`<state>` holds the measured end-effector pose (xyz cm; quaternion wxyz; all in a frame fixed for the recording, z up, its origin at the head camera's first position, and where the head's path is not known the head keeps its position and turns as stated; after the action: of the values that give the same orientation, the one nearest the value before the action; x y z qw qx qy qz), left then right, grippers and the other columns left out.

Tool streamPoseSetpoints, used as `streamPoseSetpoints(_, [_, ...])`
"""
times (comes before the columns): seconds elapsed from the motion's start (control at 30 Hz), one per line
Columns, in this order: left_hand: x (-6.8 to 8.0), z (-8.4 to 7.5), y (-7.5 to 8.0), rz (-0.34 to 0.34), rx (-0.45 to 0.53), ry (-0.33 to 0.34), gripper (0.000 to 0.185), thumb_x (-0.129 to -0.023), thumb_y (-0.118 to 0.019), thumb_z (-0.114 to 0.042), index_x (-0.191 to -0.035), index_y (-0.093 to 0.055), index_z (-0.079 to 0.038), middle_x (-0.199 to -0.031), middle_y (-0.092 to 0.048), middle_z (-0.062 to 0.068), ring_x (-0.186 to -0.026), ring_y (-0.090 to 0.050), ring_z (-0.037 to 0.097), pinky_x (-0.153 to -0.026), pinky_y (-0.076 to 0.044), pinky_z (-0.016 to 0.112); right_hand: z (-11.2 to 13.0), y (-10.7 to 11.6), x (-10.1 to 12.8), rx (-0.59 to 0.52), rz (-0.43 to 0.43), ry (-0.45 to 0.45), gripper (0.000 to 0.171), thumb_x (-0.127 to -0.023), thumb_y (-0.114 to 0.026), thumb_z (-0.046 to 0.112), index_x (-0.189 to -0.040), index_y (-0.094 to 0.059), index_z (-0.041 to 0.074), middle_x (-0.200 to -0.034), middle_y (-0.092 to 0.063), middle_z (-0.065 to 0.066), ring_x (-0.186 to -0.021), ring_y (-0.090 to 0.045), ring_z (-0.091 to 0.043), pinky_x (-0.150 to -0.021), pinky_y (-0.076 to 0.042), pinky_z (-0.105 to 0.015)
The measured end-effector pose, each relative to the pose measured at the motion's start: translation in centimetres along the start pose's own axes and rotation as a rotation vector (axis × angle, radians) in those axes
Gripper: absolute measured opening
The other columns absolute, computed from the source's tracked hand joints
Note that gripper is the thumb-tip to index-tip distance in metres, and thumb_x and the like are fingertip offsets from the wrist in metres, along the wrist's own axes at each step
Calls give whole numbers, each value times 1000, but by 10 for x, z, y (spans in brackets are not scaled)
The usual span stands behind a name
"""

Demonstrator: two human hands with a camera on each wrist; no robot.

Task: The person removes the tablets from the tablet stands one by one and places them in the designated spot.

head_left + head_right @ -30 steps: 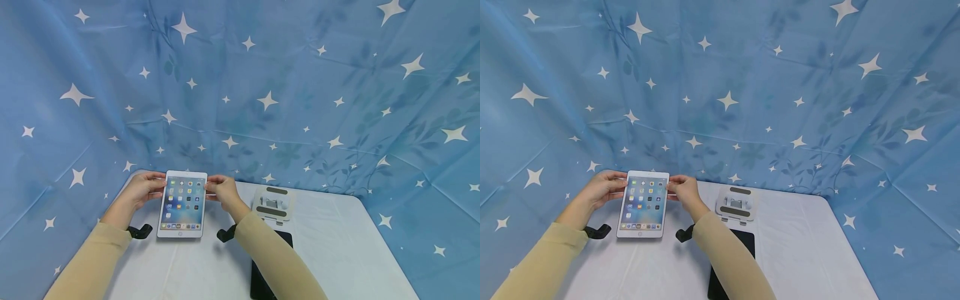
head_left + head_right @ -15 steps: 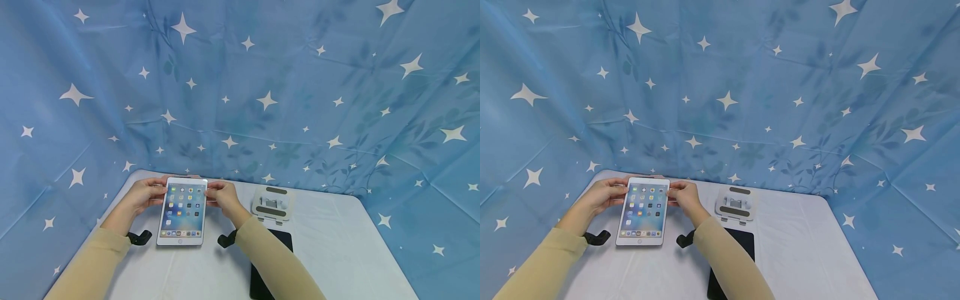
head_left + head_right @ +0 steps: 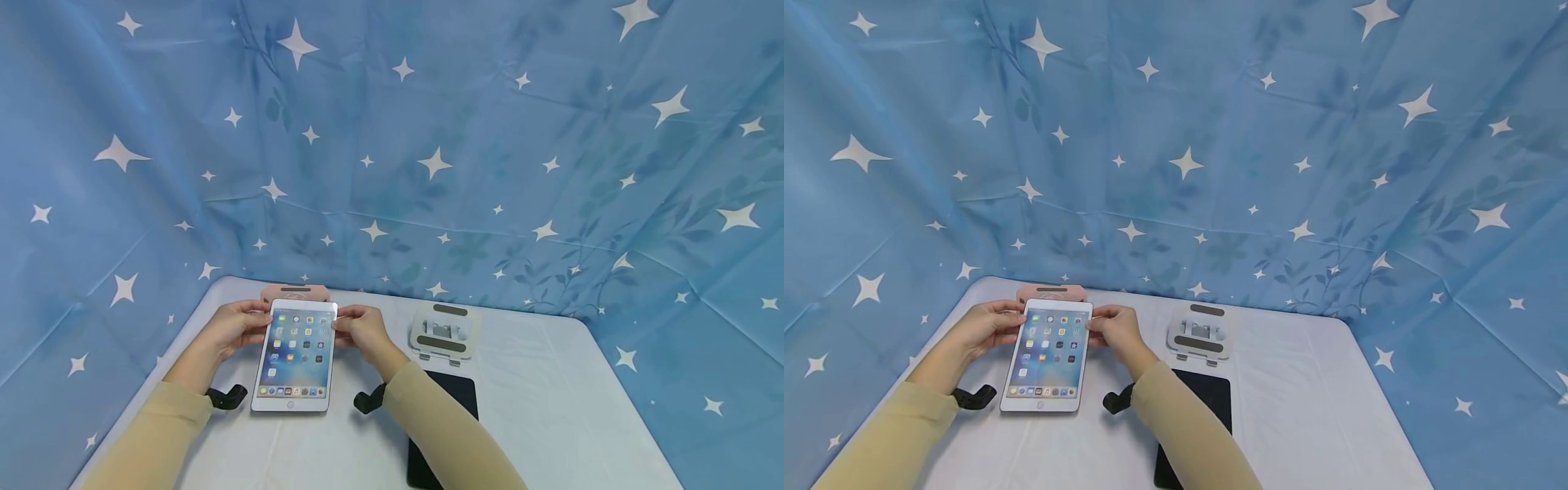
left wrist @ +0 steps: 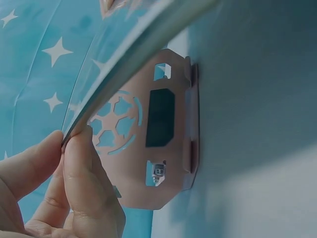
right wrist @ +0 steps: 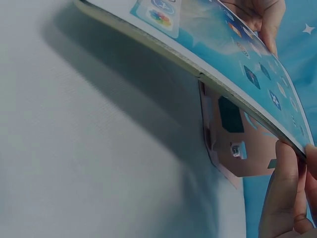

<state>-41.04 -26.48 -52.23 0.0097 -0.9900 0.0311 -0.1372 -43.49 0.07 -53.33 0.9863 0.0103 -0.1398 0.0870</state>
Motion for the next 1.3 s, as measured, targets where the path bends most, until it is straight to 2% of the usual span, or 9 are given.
streamPoseSetpoints(0.37, [1,16,-1,-1,-11,39,20,-100,-73,-8,-120,-70,-9,-88,-75,-3,-78,-73,9,-66,-66,24,-13,1,3,2,-5,-32,15,-94,-79,5,-109,-79,9,-101,-79,-9,-75,-74,-15,-63,-66,-25])
streamPoseSetpoints(0.67, [4,24,-5,16,-13,46,29,-100,-72,-6,-128,-66,-2,-87,-75,-2,-76,-73,9,-65,-67,25,-20,2,9,4,7,-53,16,-94,-79,4,-109,-78,8,-102,-79,-10,-73,-73,-15,-63,-65,-24])
streamPoseSetpoints(0.9, [7,33,-6,2,-25,76,25,-100,-72,-7,-125,-68,-4,-86,-75,-1,-74,-73,10,-64,-66,25,-27,2,12,10,13,-56,15,-93,-79,3,-108,-77,7,-100,-78,-11,-69,-71,-14,-60,-64,-24])
streamPoseSetpoints(1.3, [10,44,-8,30,-15,93,27,-100,-72,-5,-126,-67,-3,-85,-76,1,-73,-73,11,-62,-66,25,-34,2,17,17,15,-67,16,-91,-79,1,-106,-76,4,-94,-78,-10,-69,-73,-14,-60,-65,-25])
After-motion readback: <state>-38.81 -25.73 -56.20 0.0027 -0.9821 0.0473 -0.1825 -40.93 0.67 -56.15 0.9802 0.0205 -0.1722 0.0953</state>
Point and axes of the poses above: each hand's wrist, its own x-axis away from the middle knuckle, its own y-axis out of the back of the hand, z = x × y, the point moved 10 cm from there along -x, towards the middle knuckle
